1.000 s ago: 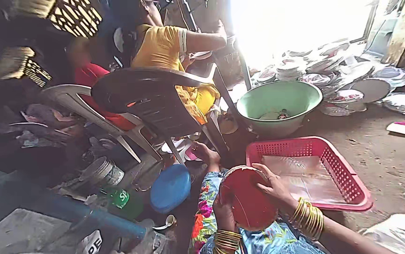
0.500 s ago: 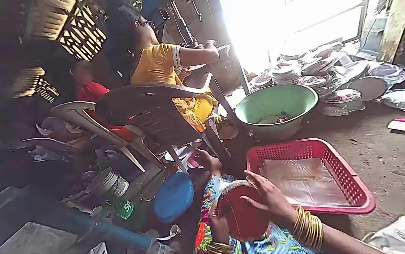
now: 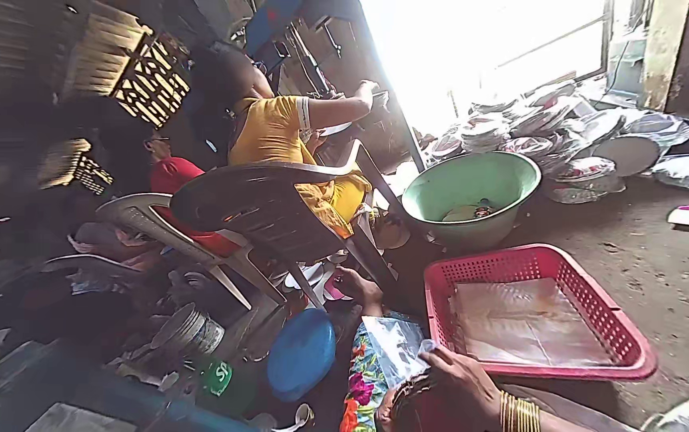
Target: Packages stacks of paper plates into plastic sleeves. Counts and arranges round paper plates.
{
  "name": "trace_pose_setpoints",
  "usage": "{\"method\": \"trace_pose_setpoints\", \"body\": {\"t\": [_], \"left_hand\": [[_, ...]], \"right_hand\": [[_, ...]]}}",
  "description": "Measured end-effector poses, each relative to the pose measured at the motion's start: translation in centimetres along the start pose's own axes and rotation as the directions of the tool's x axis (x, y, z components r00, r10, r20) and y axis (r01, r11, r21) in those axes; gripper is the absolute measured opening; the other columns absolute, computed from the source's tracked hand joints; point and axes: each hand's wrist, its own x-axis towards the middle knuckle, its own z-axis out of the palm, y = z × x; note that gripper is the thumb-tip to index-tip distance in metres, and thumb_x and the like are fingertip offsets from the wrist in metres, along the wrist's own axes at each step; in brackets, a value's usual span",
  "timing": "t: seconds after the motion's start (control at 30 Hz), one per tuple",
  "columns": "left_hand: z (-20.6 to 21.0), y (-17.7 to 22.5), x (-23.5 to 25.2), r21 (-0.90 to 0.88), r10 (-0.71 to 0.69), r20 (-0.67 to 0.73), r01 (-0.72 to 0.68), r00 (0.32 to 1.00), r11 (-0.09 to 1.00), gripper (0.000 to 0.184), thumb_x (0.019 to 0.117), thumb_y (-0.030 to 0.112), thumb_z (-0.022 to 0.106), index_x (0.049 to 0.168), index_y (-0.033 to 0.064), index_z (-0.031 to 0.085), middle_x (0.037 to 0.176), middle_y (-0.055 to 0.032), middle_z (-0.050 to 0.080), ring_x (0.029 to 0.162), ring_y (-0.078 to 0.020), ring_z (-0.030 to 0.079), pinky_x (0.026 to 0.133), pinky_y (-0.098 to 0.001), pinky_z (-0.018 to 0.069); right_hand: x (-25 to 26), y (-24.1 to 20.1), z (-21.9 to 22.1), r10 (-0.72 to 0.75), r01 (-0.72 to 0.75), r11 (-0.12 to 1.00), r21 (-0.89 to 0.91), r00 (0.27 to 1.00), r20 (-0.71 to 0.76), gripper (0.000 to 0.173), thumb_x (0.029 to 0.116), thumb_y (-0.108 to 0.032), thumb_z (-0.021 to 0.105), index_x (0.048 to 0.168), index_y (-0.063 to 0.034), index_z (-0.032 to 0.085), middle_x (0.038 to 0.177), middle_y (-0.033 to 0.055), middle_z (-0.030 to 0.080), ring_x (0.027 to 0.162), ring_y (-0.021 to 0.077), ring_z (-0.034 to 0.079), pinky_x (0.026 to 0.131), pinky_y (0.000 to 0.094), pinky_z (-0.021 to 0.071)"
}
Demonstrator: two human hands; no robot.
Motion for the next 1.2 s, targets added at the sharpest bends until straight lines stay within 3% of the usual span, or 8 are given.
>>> {"method": "trace_pose_setpoints", "body": {"t": [0.1,0.27,0.47,0.67,0.8,0.97,1.1,1.2], "left_hand": [[0.1,-4.5,0.8,0.035,0.108,-0.048,-0.106,0.993,0.994,0.031,0.0917,0.005,0.066,0.112,-0.0182,0.065,0.111,-0.0225,0.071,0.106,-0.0119,0.068,0.101,-0.0277,0.0527],[-0.1,-4.9,0.9,0.034,-0.019,-0.152,0.025,0.988,0.999,0.038,0.0897,-0.001,0.067,0.120,-0.0219,0.059,0.117,-0.0257,0.069,0.111,-0.0128,0.067,0.103,-0.0257,0.0507],[0.8,-1.9,2.4,0.304,-0.280,-0.145,0.312,0.949,0.900,0.031,0.0903,0.001,0.072,0.117,-0.0133,0.068,0.113,-0.0277,0.072,0.112,-0.0334,0.069,0.106,-0.0462,0.0491],[0.9,-1.9,4.6,0.436,-0.539,-0.144,0.542,0.830,0.719,0.049,0.0947,0.027,0.075,0.129,-0.0066,0.065,0.129,-0.0261,0.066,0.127,-0.0373,0.061,0.112,-0.0523,0.0422],[0.7,-2.1,4.9,0.402,-0.573,-0.157,0.581,0.805,0.707,0.047,0.0952,0.028,0.075,0.125,-0.0076,0.066,0.126,-0.0266,0.067,0.126,-0.0375,0.061,0.112,-0.0530,0.0418],[0.5,-2.9,4.8,0.341,-0.555,-0.157,0.572,0.817,0.746,0.043,0.0953,0.025,0.074,0.123,-0.0072,0.067,0.123,-0.0263,0.068,0.123,-0.0371,0.062,0.110,-0.0533,0.0437],[0.6,-3.0,4.7,0.354,-0.535,-0.133,0.544,0.835,0.761,0.044,0.0941,0.022,0.075,0.124,-0.0082,0.066,0.126,-0.0267,0.067,0.126,-0.0371,0.061,0.112,-0.0520,0.0423],[0.5,-2.8,4.6,0.359,-0.536,-0.130,0.544,0.834,0.758,0.045,0.0949,0.023,0.075,0.125,-0.0090,0.065,0.126,-0.0278,0.066,0.126,-0.0378,0.060,0.112,-0.0521,0.0416]], "right_hand": [[1.6,0.6,-1.7,0.218,-0.245,0.969,0.043,0.918,0.331,0.046,0.0932,-0.021,0.070,0.135,-0.0030,0.062,0.107,0.0200,0.074,0.088,0.0387,0.074,0.076,0.0582,0.0569],[1.9,2.6,-1.6,0.279,-0.419,0.900,0.122,0.767,0.578,0.043,0.0920,-0.019,0.072,0.130,-0.0012,0.063,0.113,0.0260,0.070,0.109,0.0443,0.066,0.097,0.0631,0.0467],[0.9,5.1,2.0,0.355,-0.481,0.869,0.118,0.771,0.529,0.032,0.0959,-0.017,0.067,0.118,0.0049,0.066,0.098,0.0285,0.071,0.098,0.0453,0.069,0.091,0.0606,0.0493],[2.4,7.2,3.5,0.370,-0.588,0.794,0.156,0.670,0.644,0.035,0.0975,-0.014,0.067,0.126,0.0065,0.066,0.114,0.0288,0.070,0.111,0.0419,0.066,0.102,0.0559,0.0454],[2.7,7.0,2.7,0.426,-0.667,0.717,0.202,0.648,0.631,0.040,0.0981,-0.027,0.068,0.123,0.0042,0.065,0.107,0.0259,0.069,0.101,0.0370,0.066,0.094,0.0541,0.0478],[0.4,4.5,1.9,0.570,-0.738,0.630,0.242,0.651,0.501,0.064,0.0983,-0.050,0.063,0.141,-0.0035,0.055,0.115,0.0234,0.071,0.105,0.0382,0.069,0.096,0.0564,0.0508],[-1.3,2.5,2.6,0.690,-0.804,0.592,0.056,0.542,0.479,0.047,0.1002,-0.015,0.060,0.142,0.0027,0.049,0.115,0.0311,0.068,0.112,0.0473,0.066,0.098,0.0604,0.0481],[-0.9,2.6,2.7,0.684,-0.798,0.603,0.017,0.527,0.504,0.045,0.1001,-0.014,0.060,0.141,0.0016,0.051,0.115,0.0307,0.068,0.113,0.0470,0.066,0.099,0.0598,0.0481]]}}
